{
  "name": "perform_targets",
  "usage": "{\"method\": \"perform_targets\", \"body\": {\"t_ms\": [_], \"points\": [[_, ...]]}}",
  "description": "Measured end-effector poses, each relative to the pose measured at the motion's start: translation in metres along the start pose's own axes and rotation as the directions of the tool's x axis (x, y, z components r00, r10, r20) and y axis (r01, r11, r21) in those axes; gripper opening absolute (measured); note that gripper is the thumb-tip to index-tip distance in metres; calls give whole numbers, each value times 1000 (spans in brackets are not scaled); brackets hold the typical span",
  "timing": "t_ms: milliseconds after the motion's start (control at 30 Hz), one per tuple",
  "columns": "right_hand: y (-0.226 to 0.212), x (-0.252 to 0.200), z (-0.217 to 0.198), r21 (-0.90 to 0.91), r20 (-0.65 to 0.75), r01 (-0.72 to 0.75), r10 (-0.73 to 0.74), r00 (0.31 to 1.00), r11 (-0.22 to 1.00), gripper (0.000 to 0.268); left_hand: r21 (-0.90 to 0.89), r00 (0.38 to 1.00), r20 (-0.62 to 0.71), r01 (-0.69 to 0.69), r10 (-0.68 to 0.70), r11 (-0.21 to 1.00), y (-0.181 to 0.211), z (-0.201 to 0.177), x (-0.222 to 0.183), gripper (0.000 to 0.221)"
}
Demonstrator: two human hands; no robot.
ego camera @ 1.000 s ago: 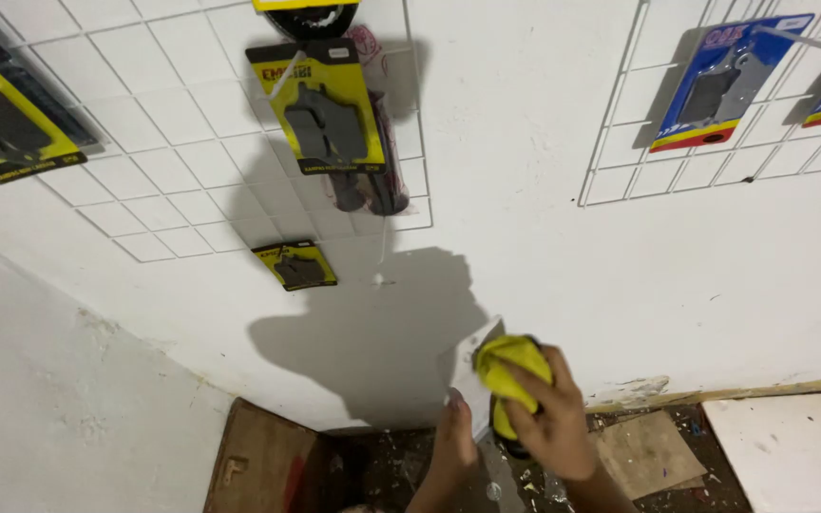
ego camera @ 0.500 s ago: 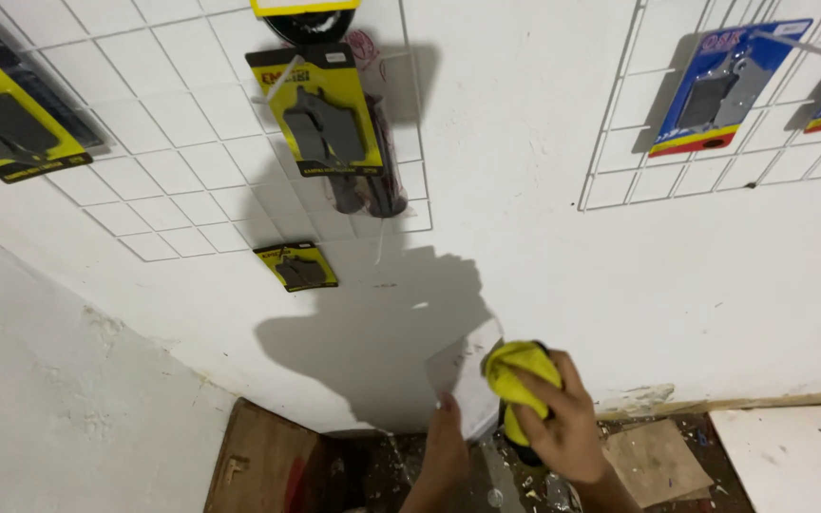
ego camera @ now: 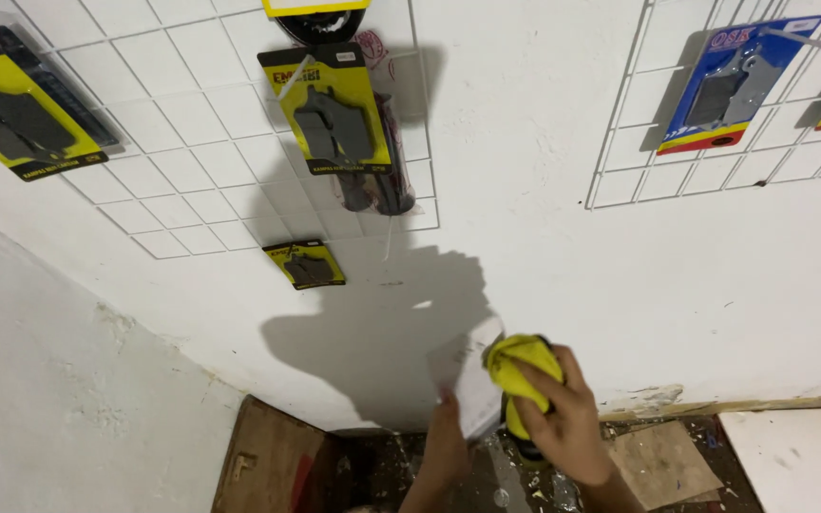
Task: The person wipes the front and back of several packaged motorcycle brake pads with a yellow cloth and then returns them to the display grid.
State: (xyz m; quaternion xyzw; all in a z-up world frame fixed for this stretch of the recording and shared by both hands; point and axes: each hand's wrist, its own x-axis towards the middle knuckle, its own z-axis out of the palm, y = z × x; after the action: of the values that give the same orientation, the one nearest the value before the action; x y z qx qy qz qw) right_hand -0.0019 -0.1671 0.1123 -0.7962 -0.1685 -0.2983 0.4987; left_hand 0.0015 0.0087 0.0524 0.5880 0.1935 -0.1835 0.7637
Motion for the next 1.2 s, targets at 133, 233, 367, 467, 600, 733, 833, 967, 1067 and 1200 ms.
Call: {"method": "perform_targets", "body": {"t_ms": [133, 233, 367, 467, 600, 733, 833, 967, 1067, 1200], "points": [[-7, -10, 2, 136, 135, 40, -58, 989, 990, 46, -523, 987, 6, -132, 159, 842, -2, -16, 8, 76], [0, -9, 2, 103, 153, -30, 14, 988, 994, 47, 772, 787, 165, -478, 594, 418, -53, -41, 52, 51], [-26, 8, -7, 16, -46, -73, 74, 996, 997, 43, 467, 839, 261, -542, 476, 699, -106, -44, 77, 51], [-35, 5, -6, 117, 0, -19, 20, 1000, 993, 46, 358, 897, 115, -439, 427, 824, -61, -20, 39, 64], [-29, -15, -6, 159, 183, -8, -21, 983, 987, 43, -409, 985, -132, -156, 110, 899, -26, -26, 22, 58], [-14, -4, 1, 239, 83, 66, -88, 993, 969, 44, 420, 996, 2, -83, 90, 904, -20, -16, -14, 70], [-15, 4, -5, 75, -80, -48, 54, 995, 996, 38, 331, 965, 42, -257, 258, 908, -50, -18, 5, 56], [-8, -8, -4, 161, 38, 12, -19, 999, 987, 44, -89, 985, -124, -130, 119, 987, -18, -12, -3, 63], [-4, -13, -3, 207, 120, 5, -31, 992, 978, 48, 410, 922, -64, -325, 382, 852, -97, -53, 73, 61], [2, -6, -5, 82, -19, -61, 63, 998, 995, 38, 372, 996, -87, 6, 28, 928, -20, -13, -12, 68]]}}
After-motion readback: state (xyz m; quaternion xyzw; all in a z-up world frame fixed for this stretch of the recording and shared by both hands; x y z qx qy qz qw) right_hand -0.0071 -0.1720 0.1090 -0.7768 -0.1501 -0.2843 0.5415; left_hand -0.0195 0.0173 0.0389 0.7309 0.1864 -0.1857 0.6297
